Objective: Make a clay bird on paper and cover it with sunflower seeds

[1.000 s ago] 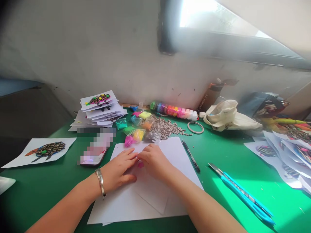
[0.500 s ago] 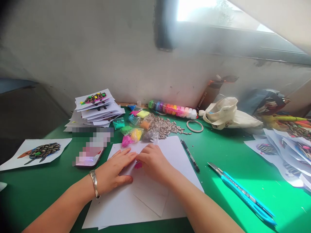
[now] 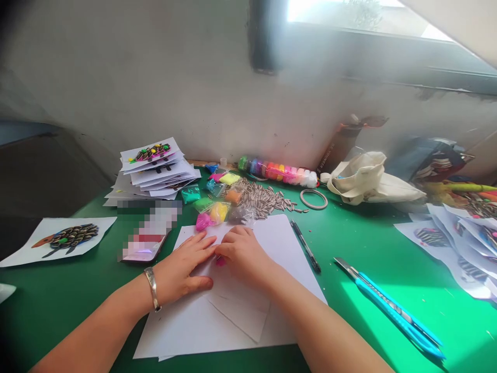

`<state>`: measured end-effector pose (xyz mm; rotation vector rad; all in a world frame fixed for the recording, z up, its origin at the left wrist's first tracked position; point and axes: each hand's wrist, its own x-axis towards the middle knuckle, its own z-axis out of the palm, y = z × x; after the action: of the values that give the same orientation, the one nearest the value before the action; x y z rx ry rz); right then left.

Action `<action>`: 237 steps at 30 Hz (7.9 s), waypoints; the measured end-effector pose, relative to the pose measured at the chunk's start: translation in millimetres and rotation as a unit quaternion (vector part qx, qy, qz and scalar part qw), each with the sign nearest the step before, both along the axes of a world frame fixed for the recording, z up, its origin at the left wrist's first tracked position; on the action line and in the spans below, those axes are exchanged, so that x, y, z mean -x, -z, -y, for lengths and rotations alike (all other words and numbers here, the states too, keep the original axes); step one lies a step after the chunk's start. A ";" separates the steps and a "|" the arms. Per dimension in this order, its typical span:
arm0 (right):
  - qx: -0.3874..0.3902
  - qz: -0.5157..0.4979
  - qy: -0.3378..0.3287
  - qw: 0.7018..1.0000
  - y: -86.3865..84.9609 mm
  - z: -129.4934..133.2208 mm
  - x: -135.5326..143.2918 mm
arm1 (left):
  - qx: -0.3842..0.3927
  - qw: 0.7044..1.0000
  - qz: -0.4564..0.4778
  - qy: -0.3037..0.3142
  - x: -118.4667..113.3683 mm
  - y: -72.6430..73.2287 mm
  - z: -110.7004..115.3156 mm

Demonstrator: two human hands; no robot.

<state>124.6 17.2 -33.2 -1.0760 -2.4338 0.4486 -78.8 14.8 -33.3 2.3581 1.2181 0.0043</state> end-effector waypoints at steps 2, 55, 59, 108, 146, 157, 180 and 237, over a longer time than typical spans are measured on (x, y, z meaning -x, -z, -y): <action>0.006 -0.003 -0.007 1.000 -1.8 0.1 -1.2 | 0.003 1.000 -0.006 0.001 -0.3 -0.9 -0.1; 0.020 -0.006 0.017 1.000 0.5 2.9 0.4 | 0.023 0.999 -0.032 -0.006 -4.2 -9.6 0.1; 0.022 -0.007 0.006 1.000 -0.9 2.7 -0.5 | 0.031 0.999 -0.041 -0.007 -6.0 -13.6 0.7; 0.027 -0.009 -0.004 1.000 -2.7 -0.2 -3.0 | 0.009 1.000 -0.013 0.000 -0.6 -1.5 0.0; -0.062 0.104 0.085 0.989 -0.7 62.8 -9.4 | -0.041 0.997 -0.063 0.007 -9.3 -17.6 15.5; -0.008 0.137 0.063 0.989 -2.8 61.3 -4.7 | -0.051 0.997 -0.057 0.004 -9.4 -12.2 14.9; 0.004 0.114 0.088 0.990 4.9 57.5 -9.2 | -0.055 0.997 -0.057 0.002 -9.2 -9.2 12.3; -0.037 0.135 0.059 0.988 1.7 62.3 -32.5 | -0.054 0.997 -0.046 -0.001 -3.5 1.4 10.0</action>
<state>157.1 -45.1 -34.9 -1.3134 -2.5746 0.1810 -75.3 4.8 -34.7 2.4742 1.2945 -0.0403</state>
